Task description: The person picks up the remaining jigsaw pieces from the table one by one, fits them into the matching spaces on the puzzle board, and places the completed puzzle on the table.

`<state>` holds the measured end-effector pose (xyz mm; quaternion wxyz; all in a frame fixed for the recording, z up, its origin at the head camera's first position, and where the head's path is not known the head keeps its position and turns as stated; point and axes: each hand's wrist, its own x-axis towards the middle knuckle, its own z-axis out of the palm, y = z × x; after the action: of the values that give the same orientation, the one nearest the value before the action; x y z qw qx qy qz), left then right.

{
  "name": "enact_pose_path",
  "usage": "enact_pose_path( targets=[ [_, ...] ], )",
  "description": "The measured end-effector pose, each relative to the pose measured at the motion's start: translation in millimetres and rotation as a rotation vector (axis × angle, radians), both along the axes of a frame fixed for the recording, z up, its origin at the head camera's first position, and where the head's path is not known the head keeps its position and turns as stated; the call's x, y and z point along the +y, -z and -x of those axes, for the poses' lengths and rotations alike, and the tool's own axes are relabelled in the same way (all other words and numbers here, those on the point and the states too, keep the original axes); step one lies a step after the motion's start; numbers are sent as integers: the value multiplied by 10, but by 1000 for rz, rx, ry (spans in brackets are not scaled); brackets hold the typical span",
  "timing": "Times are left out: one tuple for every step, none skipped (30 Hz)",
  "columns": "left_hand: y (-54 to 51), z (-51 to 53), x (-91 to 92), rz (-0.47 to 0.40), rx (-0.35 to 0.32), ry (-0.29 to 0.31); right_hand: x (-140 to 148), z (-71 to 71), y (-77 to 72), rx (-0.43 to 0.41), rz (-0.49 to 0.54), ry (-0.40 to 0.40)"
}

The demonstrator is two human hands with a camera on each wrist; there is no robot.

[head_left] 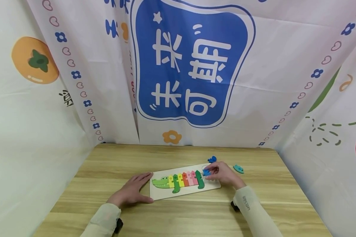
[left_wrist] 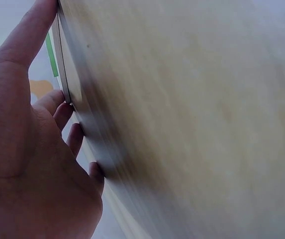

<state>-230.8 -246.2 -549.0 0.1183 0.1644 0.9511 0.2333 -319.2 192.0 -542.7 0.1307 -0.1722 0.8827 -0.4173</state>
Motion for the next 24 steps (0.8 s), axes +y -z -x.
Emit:
enact_pose_path(
  targets=[
    [1,1,0,-1,0,-1,-16,-5,1,-1,-3,-11],
    [2,3,1,-2,0,0,-31,-8,4,-2,-6,-25],
    [3,3,1,-2,1,-1,-46,-10,8,-1,-13,-36],
    [3,5,1,-3,-4,-5,-61,-13,9,0,-19,-45],
    [3,2,1,-1,-4,-2,-74,-13,13,5,-30,-53],
    [3,3,1,-4,-3,-2,-84,-12,18,9,-38,-57],
    [7,4,0,-8,-1,-2,-92,-15,19,8,-42,-59],
    [8,4,0,-10,-3,-3,-98,-16,22,2,-42,-54],
    [7,3,0,-10,-4,-4,-105,-17,22,-3,-45,-47],
    [5,1,1,-6,-6,-4,-110,-18,21,-9,-45,-41],
    [2,2,2,-8,-7,-6,-115,-18,21,-11,-51,-37],
    [1,3,3,-10,-8,-9,-118,-19,20,-14,-53,-32],
    [4,4,2,-8,-9,-9,-121,-22,18,-13,-53,-30],
    [4,4,1,-6,-10,-8,-126,-20,21,-14,-56,-26],
    [3,3,1,-5,-8,-8,-130,-18,25,-12,-59,-25],
    [3,1,1,-4,-7,-7,-134,-17,31,-10,-63,-24],
    [5,1,1,-4,-5,-7,-139,-15,35,-9,-63,-22],
    [10,1,0,-6,-2,-7,-144,-14,41,-8,-62,-19],
    [12,1,1,-4,-1,-7,-151,-13,46,-6,-63,-15],
    [13,1,1,-3,0,-7,-158,-11,51,-6,-66,-10],
    [15,0,0,1,3,-2,-163,-10,57,-3,-69,-7],
    [18,1,0,0,4,-2,-168,-10,59,-2,-71,-5],
    [22,4,0,1,4,-2,-172,-8,61,-1,-73,-3],
    [23,5,1,-2,5,-1,-175,-5,65,-1,-78,-1]
  ],
)
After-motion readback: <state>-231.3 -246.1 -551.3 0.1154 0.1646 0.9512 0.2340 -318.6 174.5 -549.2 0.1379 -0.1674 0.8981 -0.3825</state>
